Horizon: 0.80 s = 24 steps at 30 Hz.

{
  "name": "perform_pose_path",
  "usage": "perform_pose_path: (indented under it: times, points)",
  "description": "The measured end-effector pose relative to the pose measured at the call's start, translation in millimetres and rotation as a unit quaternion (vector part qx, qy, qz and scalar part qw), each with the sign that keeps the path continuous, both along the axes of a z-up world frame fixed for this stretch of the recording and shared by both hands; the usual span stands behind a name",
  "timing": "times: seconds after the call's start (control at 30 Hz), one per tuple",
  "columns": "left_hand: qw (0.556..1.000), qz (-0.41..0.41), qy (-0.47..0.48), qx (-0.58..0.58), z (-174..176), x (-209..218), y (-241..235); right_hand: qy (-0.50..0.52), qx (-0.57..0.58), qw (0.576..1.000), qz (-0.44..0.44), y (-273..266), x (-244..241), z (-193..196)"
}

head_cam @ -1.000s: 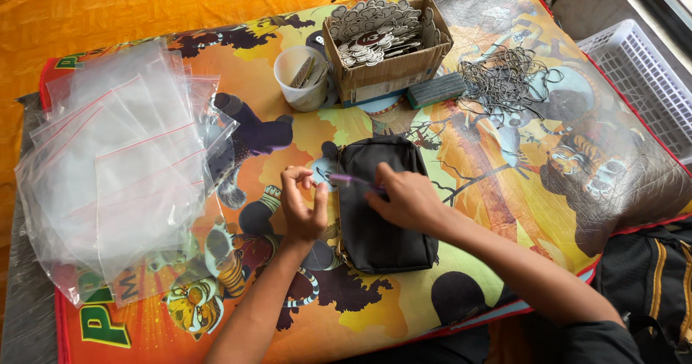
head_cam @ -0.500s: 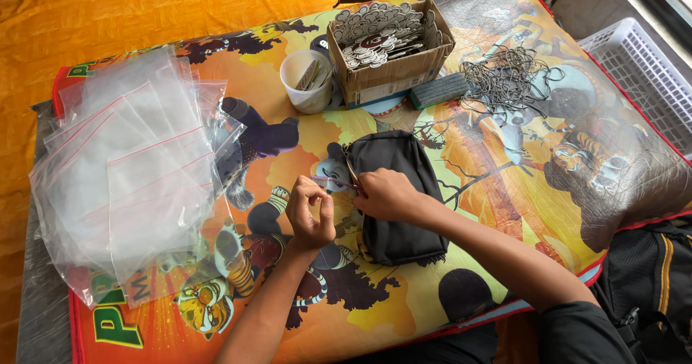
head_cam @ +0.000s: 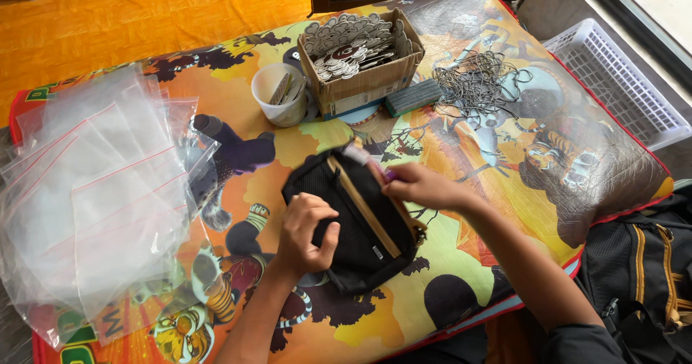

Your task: The person uses a purple comb to brush the surface of a black pouch on a table. They then open the pouch, pick up a flower-shaped cardboard cutout and a metal chain, and attach the chain to the cutout to create a keychain.

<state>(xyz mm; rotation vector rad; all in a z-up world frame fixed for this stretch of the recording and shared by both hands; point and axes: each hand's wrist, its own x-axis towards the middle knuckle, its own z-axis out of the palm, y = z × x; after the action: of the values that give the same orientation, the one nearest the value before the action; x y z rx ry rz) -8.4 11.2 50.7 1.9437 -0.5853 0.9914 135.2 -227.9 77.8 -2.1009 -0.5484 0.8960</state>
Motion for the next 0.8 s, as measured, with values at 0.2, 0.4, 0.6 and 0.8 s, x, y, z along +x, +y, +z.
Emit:
perform_pose_path:
  times: [0.2,0.4,0.6,0.8]
  points:
    - [0.970,-0.054,0.162,0.171,-2,3,-9,-0.054,-0.049,0.997,0.023,3,-18,0]
    - [0.959,-0.049,0.211,0.185,-14,7,-6,-0.343,-0.040,0.938,-0.018,-26,27,-30]
    - [0.960,-0.045,0.216,0.170,-16,10,-6,-0.448,-0.133,0.884,-0.022,-24,67,-47]
    - [0.960,-0.039,0.214,0.176,-20,11,-7,-0.615,-0.174,0.768,-0.051,-15,86,-70]
